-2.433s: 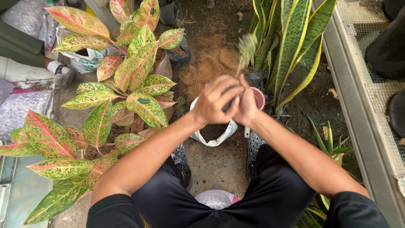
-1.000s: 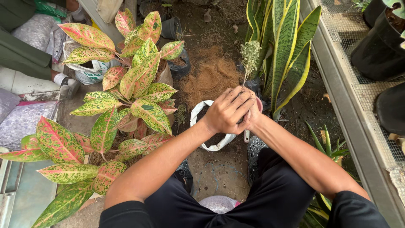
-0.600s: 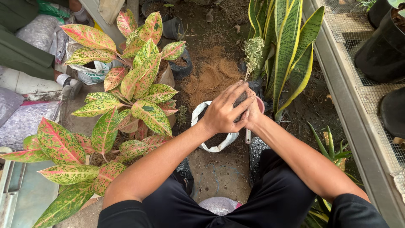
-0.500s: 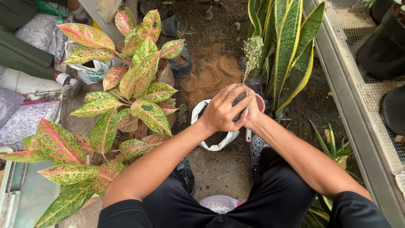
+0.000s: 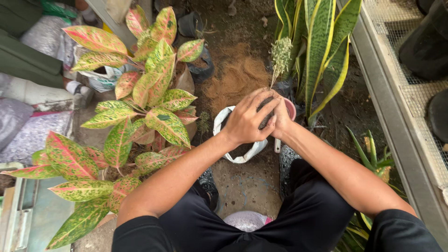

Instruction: The person sits on the ground and repeatedly wraps a small plant's root ball with soil and fibrous material by hand. They add soil from a white bag and press it around the roots, occasionally dipping the root ball into a pink cup of water.

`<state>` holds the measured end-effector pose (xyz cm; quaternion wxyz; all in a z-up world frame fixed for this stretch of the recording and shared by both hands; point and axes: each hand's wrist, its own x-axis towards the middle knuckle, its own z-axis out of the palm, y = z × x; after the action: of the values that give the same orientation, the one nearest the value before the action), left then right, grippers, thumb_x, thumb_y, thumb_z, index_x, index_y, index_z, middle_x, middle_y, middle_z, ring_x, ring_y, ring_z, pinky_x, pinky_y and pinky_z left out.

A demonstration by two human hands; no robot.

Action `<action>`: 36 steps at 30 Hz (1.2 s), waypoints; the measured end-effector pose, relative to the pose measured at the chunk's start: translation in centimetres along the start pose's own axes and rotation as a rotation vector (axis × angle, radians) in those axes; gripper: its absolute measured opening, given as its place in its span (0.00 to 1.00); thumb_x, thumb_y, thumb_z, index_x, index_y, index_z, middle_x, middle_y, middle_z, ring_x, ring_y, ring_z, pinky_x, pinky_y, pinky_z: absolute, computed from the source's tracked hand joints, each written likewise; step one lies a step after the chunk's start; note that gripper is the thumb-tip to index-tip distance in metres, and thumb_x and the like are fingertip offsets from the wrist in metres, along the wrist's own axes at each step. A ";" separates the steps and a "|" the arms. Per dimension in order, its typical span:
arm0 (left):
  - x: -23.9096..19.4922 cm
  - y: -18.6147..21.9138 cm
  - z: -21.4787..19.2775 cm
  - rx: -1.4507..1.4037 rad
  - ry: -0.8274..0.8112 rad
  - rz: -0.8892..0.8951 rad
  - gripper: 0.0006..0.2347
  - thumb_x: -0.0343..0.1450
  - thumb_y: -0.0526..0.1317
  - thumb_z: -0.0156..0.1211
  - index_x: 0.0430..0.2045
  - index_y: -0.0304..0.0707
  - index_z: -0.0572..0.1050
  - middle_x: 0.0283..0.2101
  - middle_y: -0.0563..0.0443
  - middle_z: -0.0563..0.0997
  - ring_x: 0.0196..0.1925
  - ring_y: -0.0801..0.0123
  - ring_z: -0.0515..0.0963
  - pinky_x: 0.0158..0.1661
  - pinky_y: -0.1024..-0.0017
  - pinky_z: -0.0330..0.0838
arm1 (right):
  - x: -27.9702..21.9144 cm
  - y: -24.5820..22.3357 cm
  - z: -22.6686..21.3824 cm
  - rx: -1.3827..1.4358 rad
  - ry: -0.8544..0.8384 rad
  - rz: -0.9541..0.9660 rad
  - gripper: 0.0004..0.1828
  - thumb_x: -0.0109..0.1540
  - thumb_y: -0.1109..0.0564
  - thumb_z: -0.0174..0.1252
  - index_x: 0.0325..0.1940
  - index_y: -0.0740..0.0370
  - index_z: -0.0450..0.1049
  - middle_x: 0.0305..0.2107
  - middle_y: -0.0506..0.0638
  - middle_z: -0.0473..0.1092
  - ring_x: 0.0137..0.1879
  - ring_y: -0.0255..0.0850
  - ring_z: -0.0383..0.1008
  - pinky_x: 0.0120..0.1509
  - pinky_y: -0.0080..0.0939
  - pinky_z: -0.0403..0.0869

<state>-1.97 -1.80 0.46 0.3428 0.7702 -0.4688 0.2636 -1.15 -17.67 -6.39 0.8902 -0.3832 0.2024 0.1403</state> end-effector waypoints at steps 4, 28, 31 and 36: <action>0.2 -0.1 -0.4 0.062 -0.070 -0.048 0.24 0.71 0.51 0.59 0.59 0.36 0.72 0.63 0.36 0.72 0.69 0.45 0.71 0.70 0.44 0.62 | -0.2 -0.6 1.2 -0.078 0.078 0.033 0.29 0.65 0.32 0.42 0.58 0.51 0.69 0.55 0.54 0.71 0.58 0.45 0.76 0.61 0.47 0.79; -0.2 -3.0 -2.0 0.022 -0.401 -0.159 0.48 0.55 0.58 0.80 0.63 0.29 0.60 0.62 0.34 0.71 0.66 0.47 0.72 0.64 0.50 0.62 | 1.3 -0.8 0.9 -0.077 0.001 0.118 0.31 0.69 0.36 0.35 0.56 0.60 0.72 0.49 0.58 0.76 0.54 0.49 0.79 0.61 0.53 0.78; -0.4 -2.9 -2.2 0.013 -0.409 -0.175 0.47 0.54 0.58 0.80 0.62 0.29 0.61 0.61 0.35 0.73 0.63 0.47 0.74 0.63 0.51 0.64 | 1.1 -0.5 0.9 -0.103 0.001 0.123 0.31 0.69 0.37 0.34 0.57 0.60 0.72 0.49 0.58 0.76 0.53 0.49 0.79 0.61 0.54 0.78; -0.2 -2.6 -2.5 0.029 -0.410 -0.191 0.47 0.54 0.58 0.80 0.62 0.31 0.61 0.62 0.35 0.71 0.64 0.47 0.72 0.61 0.50 0.64 | 1.2 -0.5 1.2 -0.091 -0.004 0.119 0.30 0.69 0.36 0.35 0.57 0.60 0.72 0.49 0.58 0.75 0.54 0.49 0.79 0.61 0.54 0.78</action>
<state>0.12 1.09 1.09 0.2525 0.8535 -0.4497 0.0746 0.42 -17.02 -5.95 0.8623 -0.4105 0.2165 0.2027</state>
